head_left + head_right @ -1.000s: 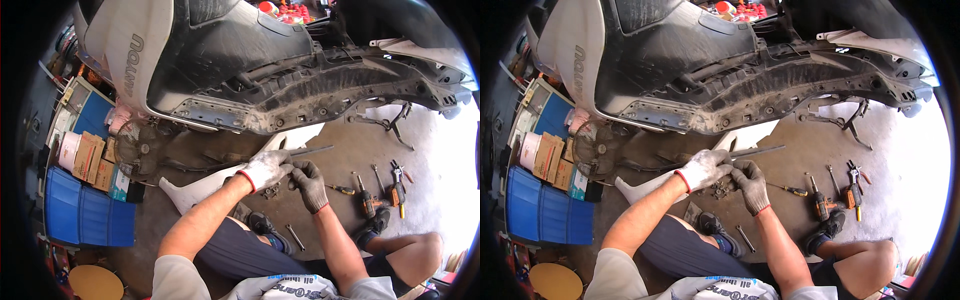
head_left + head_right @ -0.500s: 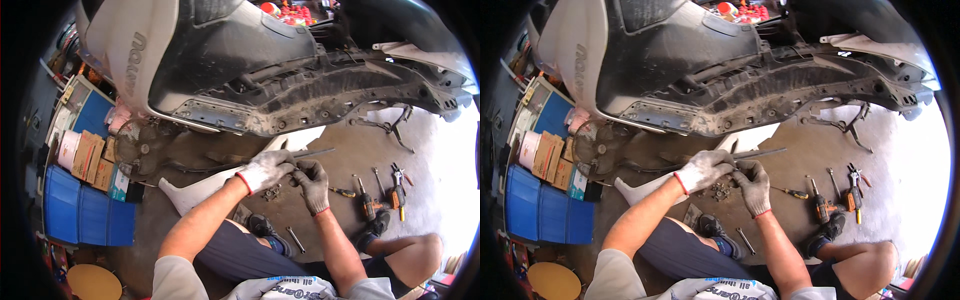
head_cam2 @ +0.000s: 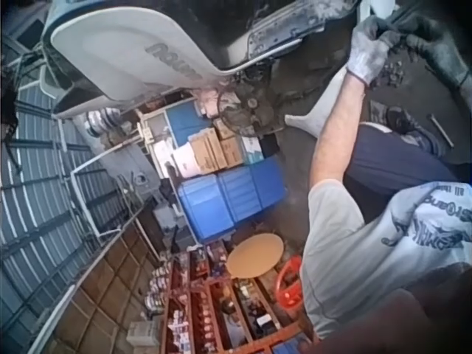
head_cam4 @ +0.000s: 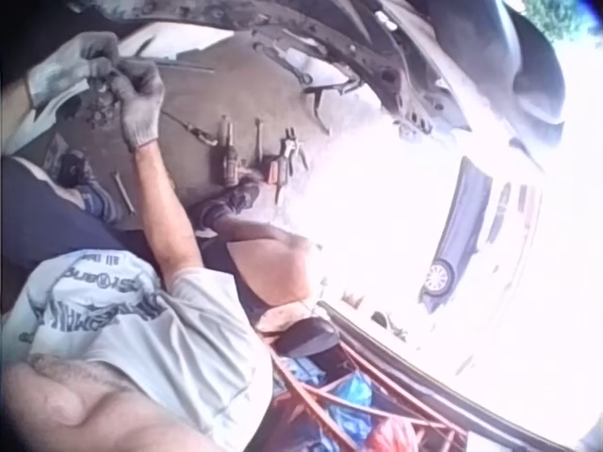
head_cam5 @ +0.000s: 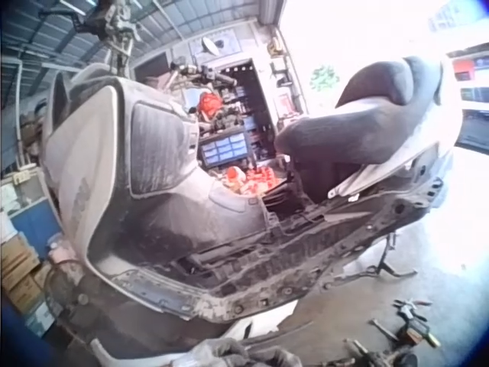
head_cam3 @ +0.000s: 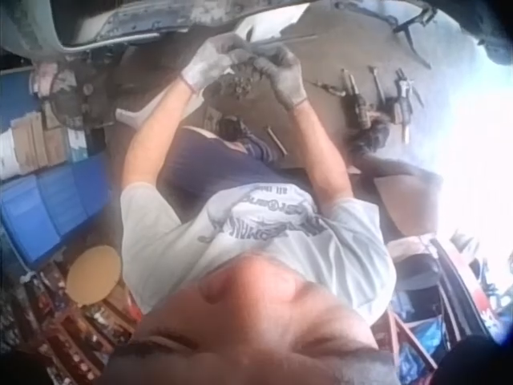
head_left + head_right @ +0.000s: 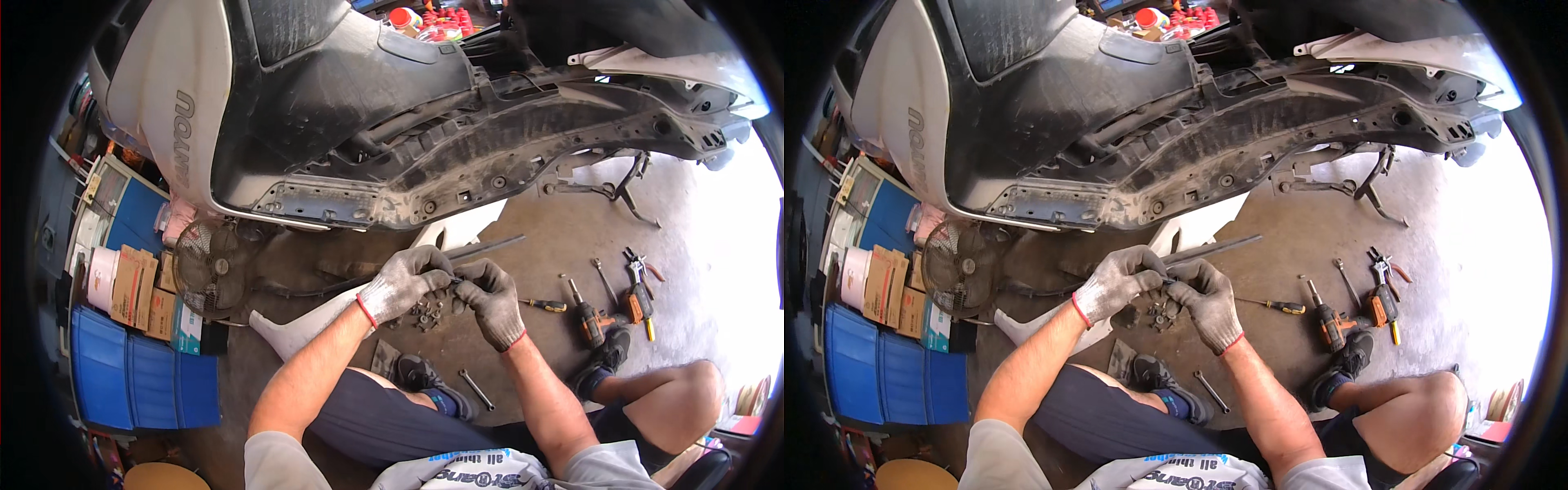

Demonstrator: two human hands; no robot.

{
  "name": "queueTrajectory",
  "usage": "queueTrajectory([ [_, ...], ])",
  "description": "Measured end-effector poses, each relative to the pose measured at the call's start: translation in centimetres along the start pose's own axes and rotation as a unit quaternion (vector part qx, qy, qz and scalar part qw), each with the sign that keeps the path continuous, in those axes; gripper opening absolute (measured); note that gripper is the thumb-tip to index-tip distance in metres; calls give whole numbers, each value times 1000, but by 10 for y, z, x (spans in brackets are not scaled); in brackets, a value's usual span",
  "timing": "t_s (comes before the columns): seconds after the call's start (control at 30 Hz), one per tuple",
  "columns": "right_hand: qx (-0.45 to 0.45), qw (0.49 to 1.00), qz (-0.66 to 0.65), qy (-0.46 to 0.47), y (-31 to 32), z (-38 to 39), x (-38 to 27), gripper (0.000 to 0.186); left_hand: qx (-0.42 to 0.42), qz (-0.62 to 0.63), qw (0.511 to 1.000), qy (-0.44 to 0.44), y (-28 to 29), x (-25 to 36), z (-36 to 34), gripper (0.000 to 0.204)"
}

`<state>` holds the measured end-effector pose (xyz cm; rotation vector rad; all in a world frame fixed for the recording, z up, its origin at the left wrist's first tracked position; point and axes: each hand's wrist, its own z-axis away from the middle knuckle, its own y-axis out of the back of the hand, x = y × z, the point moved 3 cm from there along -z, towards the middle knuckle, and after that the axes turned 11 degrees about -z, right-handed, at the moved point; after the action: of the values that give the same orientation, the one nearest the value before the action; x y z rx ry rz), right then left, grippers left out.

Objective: Dismantle and inspect the side panels and internal components of a motorcycle.

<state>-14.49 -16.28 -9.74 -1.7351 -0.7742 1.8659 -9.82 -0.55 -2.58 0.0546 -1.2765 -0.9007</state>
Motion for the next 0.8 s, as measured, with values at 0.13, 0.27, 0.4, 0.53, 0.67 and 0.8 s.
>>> queueTrajectory([
  [0.13, 6, 1000, -13, 2, -3, 3, 0, 14, 14, -19, 1000, -18, -2, -1, 0, 6],
  [0.27, 38, 999, 36, 2, -6, 6, -1, 14, 4, 1, 1000, -18, -6, -3, 1, 7],
  [0.4, 21, 1000, -15, 12, -12, 6, -7, 18, 9, 46, 999, -26, -3, -4, 2, 8],
  [0.53, 20, 999, -37, 25, -16, 6, -14, 20, -6, 137, 989, -49, 1, -2, 0, 15],
  [0.67, 46, 999, 11, 2, -15, 6, -14, 20, -3, 107, 993, -50, 0, -1, -1, 17],
  [0.8, 36, 998, 21, 39, -15, 6, -14, 20, 10, 68, 997, -45, -3, 3, -1, 14],
])
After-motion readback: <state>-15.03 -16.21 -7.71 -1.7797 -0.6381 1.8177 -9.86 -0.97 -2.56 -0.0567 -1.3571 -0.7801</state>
